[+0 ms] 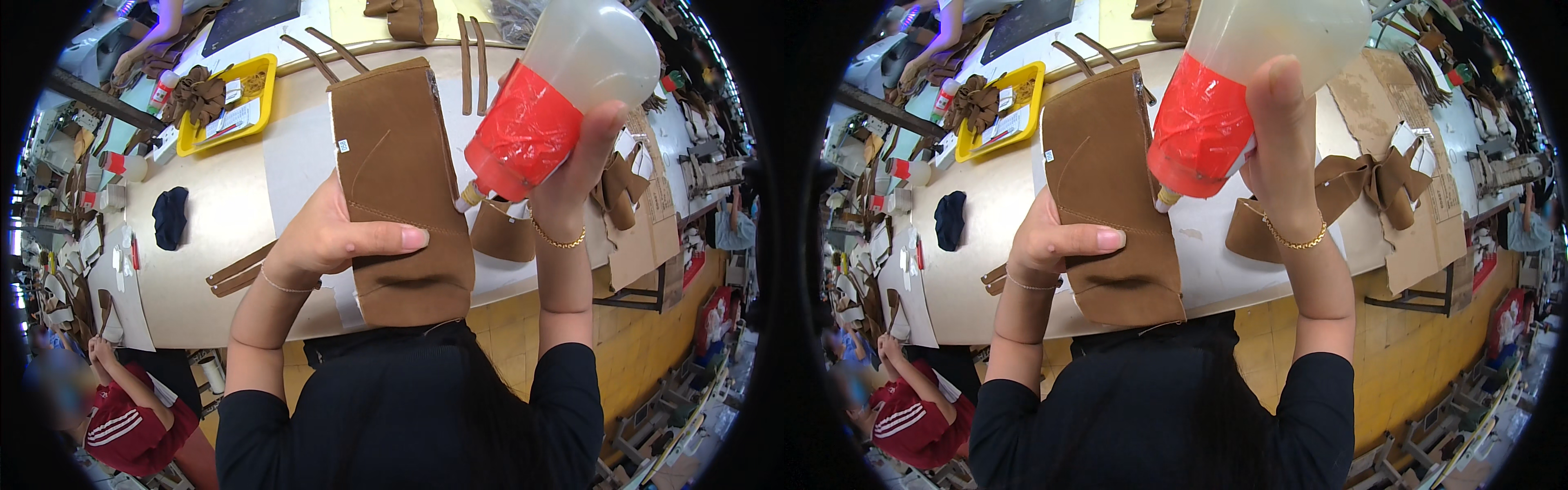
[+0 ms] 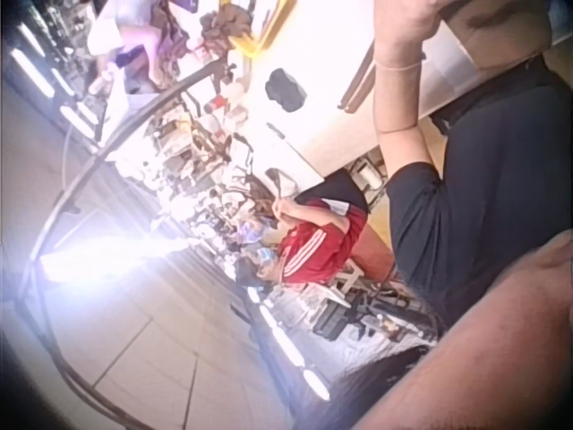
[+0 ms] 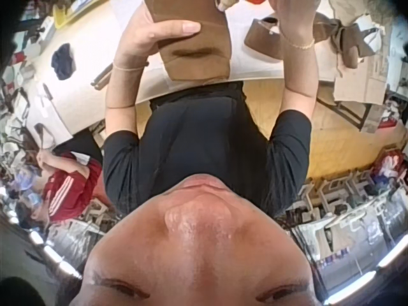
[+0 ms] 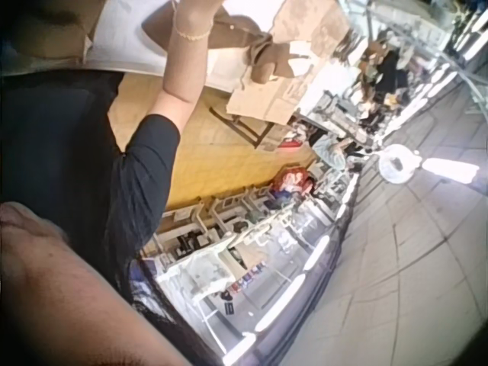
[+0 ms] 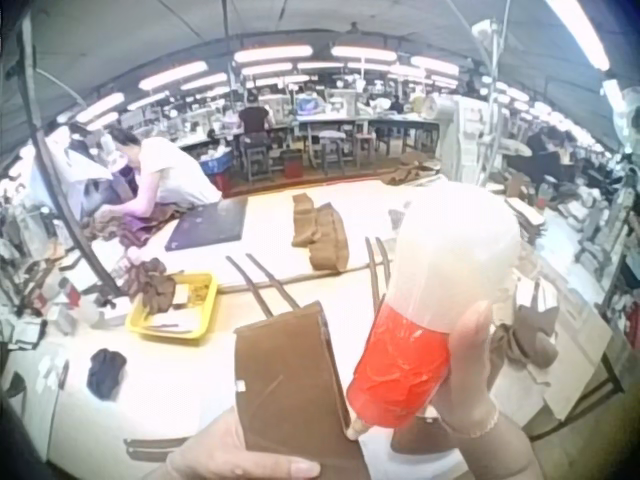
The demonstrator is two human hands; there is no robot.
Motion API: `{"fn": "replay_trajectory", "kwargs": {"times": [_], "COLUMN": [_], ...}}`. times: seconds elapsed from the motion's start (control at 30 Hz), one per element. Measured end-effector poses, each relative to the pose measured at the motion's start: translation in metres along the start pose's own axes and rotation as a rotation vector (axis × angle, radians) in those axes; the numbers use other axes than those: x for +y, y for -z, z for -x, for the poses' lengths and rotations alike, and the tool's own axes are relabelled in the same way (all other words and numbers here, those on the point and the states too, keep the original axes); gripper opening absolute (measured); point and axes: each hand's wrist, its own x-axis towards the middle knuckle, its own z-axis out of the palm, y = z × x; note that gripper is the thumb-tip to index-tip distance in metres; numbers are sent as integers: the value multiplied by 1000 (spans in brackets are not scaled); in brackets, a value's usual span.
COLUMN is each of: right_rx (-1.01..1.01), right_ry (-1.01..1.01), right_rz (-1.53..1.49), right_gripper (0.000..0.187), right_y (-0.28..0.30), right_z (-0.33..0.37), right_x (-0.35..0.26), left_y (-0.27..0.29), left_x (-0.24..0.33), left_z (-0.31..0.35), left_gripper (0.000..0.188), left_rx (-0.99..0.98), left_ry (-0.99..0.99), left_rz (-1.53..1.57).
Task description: The person applies glue from a red-capped bottle to the edges of brown leather pouches and long leather strips on a white worktable. They handle the pouches and strips one at a time, applying adhesive along seams and edges, then set them down to dry.
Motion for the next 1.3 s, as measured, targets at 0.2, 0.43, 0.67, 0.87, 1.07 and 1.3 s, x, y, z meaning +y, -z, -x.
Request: {"fn": "replay_trajectory", "kwargs": {"times": [0.2, 0.43, 0.67, 0.87, 1.07, 1.3], "right_rx": [71, 235, -131, -35, 61, -72], "right_ry": [-143, -181, -488, -835, -784, -769], "right_rz": [-9, -136, -759, -1003, -1134, -1058], "right_gripper": [97, 101, 91, 89, 87, 87], "right_y": [8, 7, 39, 45, 34, 39], "right_z": [20, 50, 42, 63, 55, 54], "right_x": [5, 10, 6, 25, 13, 11], "left_y": [-1, -2, 1, 10, 12, -14], "left_x": [0, 1, -8, -11, -20, -27], "left_z": [-2, -4, -17, -46, -49, -34], "left_gripper": [58, 55, 30, 25, 47, 80], "left_rx": [16, 36, 135, 243, 33, 120], "left_ry": [-13, -1, -55, -100, -19, -202], "left_rz": [13, 34, 148, 403, 805, 144]}}
